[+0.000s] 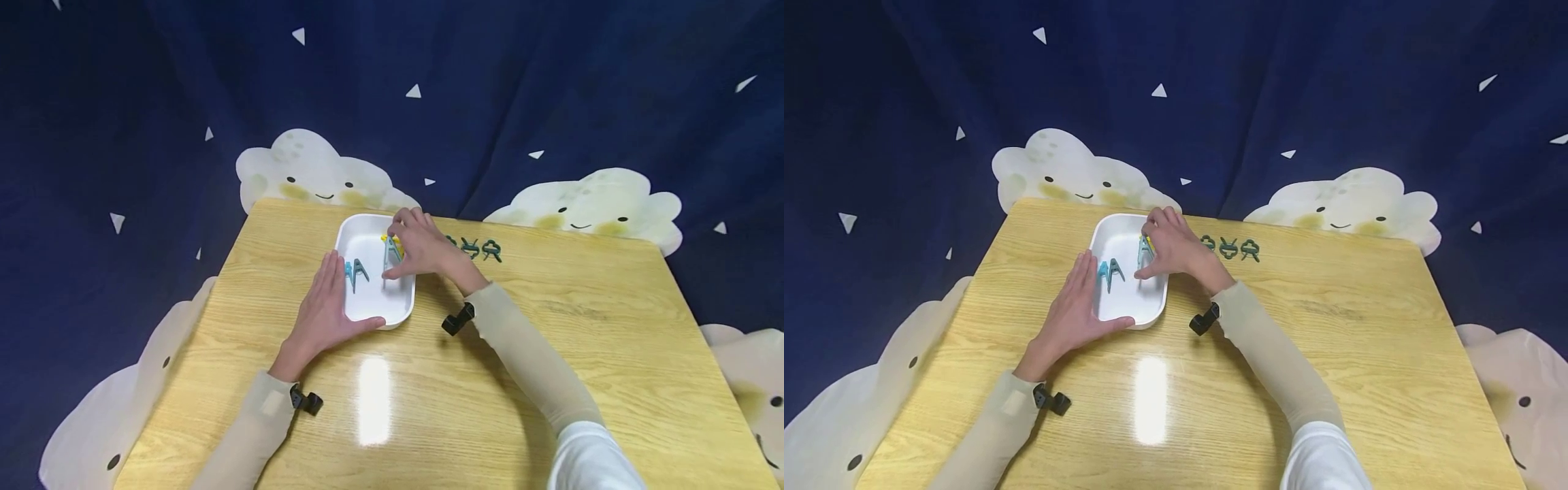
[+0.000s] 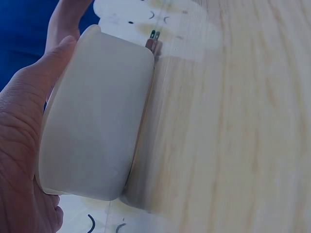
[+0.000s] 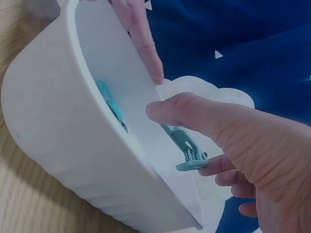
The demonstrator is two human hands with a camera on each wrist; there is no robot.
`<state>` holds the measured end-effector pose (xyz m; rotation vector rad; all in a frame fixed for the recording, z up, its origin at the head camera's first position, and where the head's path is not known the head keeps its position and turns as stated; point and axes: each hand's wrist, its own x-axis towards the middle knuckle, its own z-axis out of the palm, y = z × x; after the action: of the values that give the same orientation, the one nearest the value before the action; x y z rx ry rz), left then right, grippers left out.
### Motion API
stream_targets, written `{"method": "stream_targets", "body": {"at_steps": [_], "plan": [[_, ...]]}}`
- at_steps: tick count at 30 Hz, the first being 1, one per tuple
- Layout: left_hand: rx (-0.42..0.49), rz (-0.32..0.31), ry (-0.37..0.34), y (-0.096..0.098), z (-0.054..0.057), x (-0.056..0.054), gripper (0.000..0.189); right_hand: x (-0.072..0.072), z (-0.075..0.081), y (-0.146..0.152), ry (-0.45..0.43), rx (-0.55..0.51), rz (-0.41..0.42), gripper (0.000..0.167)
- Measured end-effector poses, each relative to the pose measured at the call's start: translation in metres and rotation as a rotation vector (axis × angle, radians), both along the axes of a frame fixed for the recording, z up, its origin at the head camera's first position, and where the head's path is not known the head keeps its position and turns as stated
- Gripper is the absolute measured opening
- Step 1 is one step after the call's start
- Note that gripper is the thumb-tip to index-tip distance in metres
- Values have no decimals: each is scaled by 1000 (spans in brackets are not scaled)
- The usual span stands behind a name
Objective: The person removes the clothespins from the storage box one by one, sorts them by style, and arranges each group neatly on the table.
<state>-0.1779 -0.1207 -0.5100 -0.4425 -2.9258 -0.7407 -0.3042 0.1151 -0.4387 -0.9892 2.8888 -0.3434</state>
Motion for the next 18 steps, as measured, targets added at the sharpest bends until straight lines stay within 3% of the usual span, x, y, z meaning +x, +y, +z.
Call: {"method": "stream_targets", "body": {"at_steps": [18], "plan": [[5,2,3,-1,-1,-1,148,10,16,49,20,-74,-67,86]]}}
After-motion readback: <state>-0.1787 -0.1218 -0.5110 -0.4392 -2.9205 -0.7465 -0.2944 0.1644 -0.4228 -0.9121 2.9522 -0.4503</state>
